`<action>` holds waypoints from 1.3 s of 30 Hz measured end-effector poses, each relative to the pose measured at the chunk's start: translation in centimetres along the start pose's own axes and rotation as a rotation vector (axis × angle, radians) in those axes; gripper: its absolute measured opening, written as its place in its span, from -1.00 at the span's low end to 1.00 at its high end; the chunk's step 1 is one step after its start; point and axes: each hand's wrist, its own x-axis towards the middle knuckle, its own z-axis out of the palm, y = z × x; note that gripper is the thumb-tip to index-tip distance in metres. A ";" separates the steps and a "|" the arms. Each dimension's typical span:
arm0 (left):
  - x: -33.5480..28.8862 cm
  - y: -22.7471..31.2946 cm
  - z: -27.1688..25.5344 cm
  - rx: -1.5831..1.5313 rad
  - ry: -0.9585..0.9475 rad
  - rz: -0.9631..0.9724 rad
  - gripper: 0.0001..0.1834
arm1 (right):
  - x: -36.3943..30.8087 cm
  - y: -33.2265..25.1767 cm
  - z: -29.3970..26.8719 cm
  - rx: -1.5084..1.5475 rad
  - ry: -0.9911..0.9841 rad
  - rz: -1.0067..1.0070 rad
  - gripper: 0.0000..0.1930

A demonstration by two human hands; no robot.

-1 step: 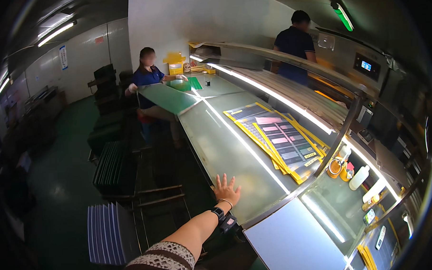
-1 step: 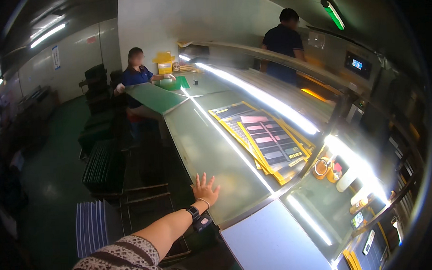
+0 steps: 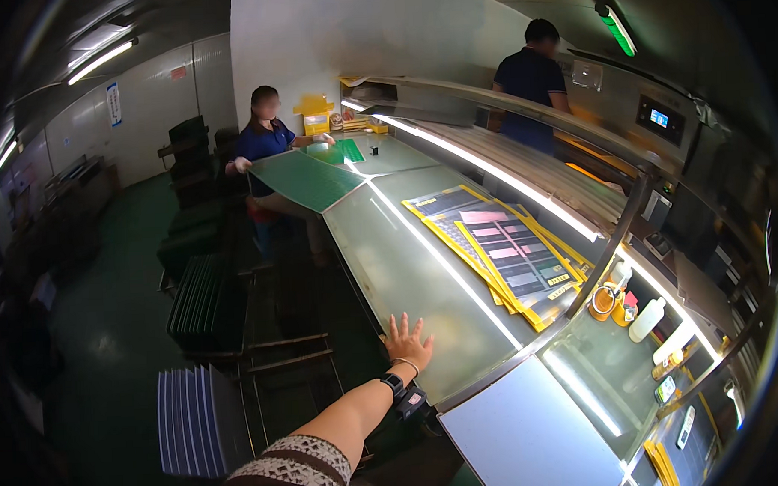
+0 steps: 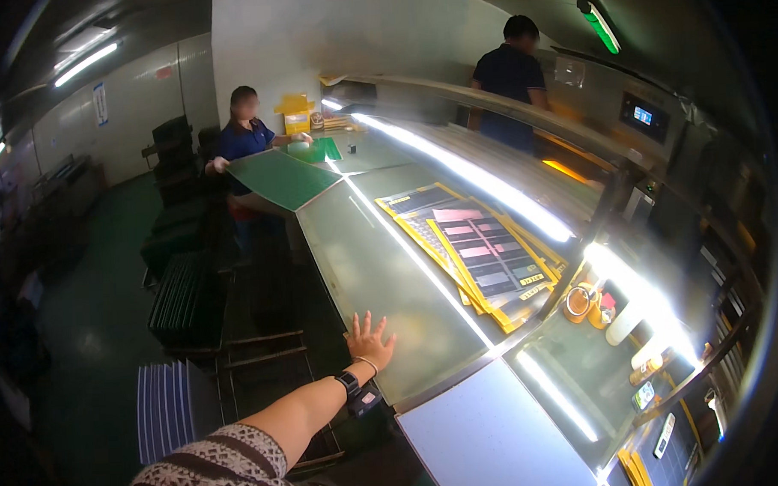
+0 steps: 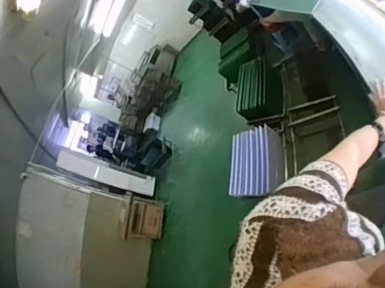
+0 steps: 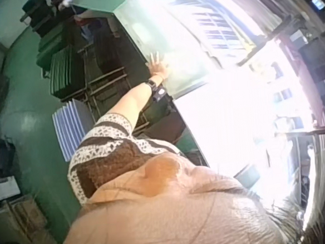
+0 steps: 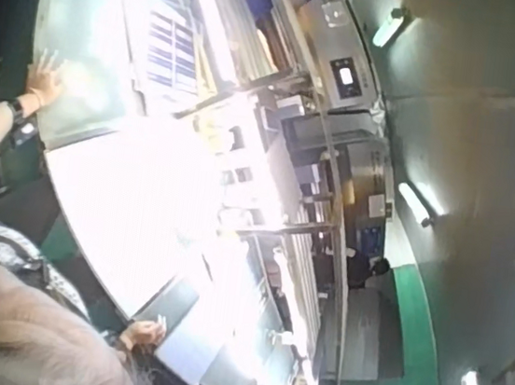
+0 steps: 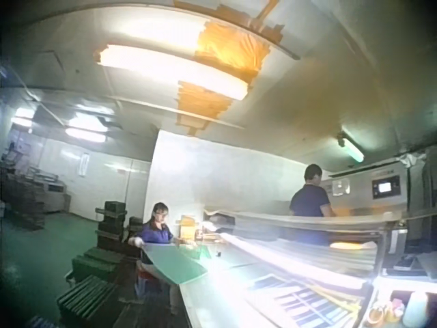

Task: Organizing and transferring metal plates and frames between storage racks and a workstation in a fabrication facility.

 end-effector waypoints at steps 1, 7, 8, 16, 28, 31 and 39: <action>0.0 0.0 0.0 0.000 0.000 0.002 -0.41 | 0.1 -0.2 -0.2 -0.001 0.000 0.002 -0.78; 0.1 -1.1 0.6 0.001 0.042 0.020 -0.42 | 0.3 -0.6 0.2 0.007 -0.017 0.005 -0.78; 0.1 -0.6 0.5 0.001 0.039 0.025 -0.42 | 0.1 -0.1 0.1 0.011 -0.025 0.026 -0.78; 0.2 -0.1 0.0 0.026 -0.019 0.003 -0.41 | 0.1 -0.1 0.1 0.007 -0.033 0.050 -0.79; 0.1 -0.6 0.6 -0.023 0.009 0.018 -0.40 | 0.0 0.3 -0.4 -0.014 -0.102 0.019 -0.78; 0.1 -0.8 0.4 -0.036 0.012 0.015 -0.40 | -0.1 0.3 -0.5 0.006 -0.112 0.027 -0.78; 0.4 3.1 1.9 -0.132 -0.040 0.066 -0.41 | -12.6 20.2 7.5 -0.129 0.062 -0.125 -0.77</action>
